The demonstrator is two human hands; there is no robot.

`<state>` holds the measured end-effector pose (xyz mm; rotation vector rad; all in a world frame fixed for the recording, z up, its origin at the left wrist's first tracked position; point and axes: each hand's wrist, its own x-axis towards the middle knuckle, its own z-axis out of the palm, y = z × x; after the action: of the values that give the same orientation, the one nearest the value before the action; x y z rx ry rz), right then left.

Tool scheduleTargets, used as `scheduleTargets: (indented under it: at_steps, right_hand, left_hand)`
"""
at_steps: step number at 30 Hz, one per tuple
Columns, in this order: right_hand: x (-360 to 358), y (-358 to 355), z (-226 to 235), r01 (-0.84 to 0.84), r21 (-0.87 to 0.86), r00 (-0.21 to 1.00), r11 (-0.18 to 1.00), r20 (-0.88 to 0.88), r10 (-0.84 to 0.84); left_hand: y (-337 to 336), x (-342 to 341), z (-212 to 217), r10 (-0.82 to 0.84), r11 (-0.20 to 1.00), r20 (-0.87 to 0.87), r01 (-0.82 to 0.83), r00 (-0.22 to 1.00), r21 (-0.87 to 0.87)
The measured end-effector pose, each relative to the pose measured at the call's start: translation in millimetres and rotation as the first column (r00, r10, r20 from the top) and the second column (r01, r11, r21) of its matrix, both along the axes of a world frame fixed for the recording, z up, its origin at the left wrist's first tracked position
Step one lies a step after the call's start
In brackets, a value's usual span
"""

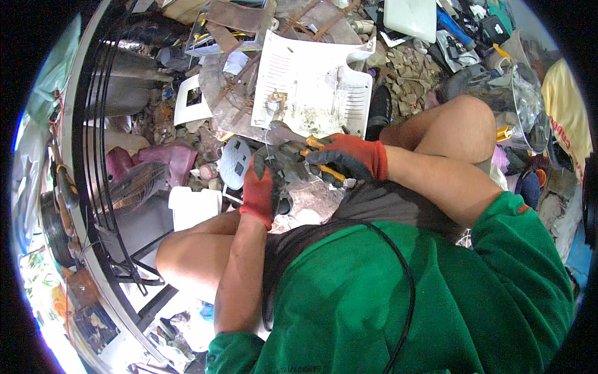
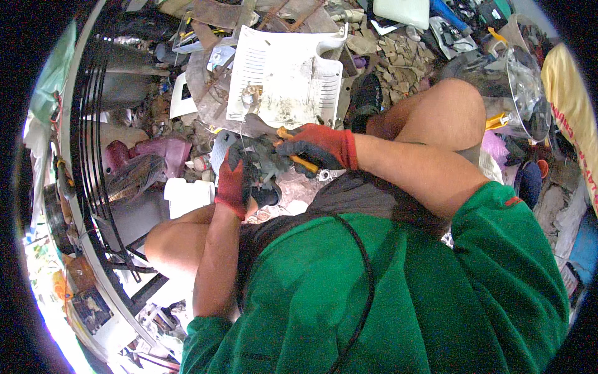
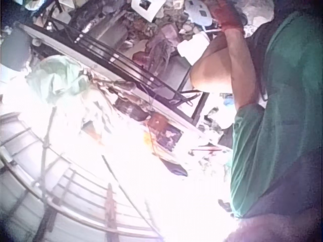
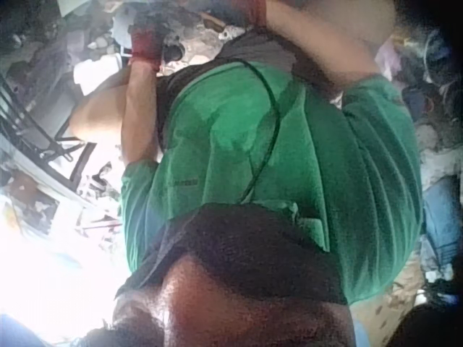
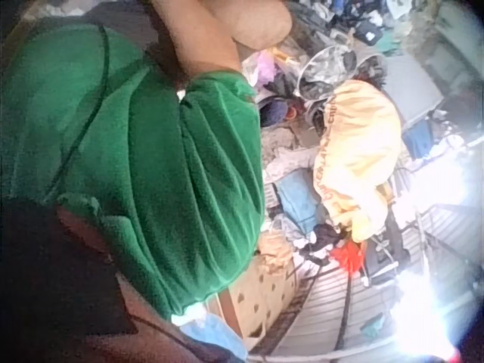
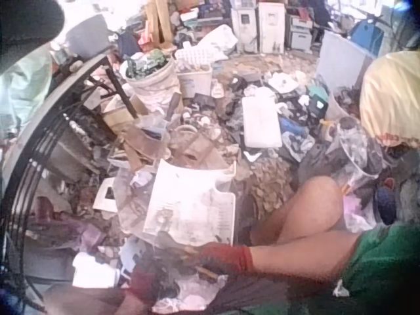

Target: The person uses pliers to remove a small metallic component from a plastic housing and pulls a wire through a small metal part.

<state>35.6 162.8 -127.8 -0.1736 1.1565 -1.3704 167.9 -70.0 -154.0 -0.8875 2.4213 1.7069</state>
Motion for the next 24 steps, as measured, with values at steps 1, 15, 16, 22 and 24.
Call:
scheduleTargets:
  at_steps: [1, 15, 16, 22, 24]
  right_hand:
    - [-1, -3, 6, 0.004, 0.085, 1.0, 0.996, -0.013, -0.003]
    - [0, 10, 3, 0.062, 0.012, 0.979, 0.998, -0.196, -0.059]
    - [0, 10, 6, 0.048, -0.016, 0.999, 0.999, -0.007, -0.048]
    - [-3, 15, 20, 0.051, -0.037, 0.887, 0.998, 0.46, -0.028]
    - [-3, 16, 9, 0.05, -0.052, 0.915, 0.997, 0.402, -0.025]
  left_hand:
    - [3, -2, 4, 0.02, 0.999, 0.016, -0.021, 1.0, 0.042]
    - [19, -19, 42, -0.08, 0.996, 0.078, 0.083, 0.994, -0.037]
    - [9, -13, 27, -0.139, 0.965, 0.085, 0.154, 0.987, -0.213]
    - [21, -8, 29, -0.158, 0.917, -0.066, 0.122, 0.985, -0.381]
    - [31, -10, 37, -0.091, 0.954, -0.065, 0.068, 0.994, -0.293]
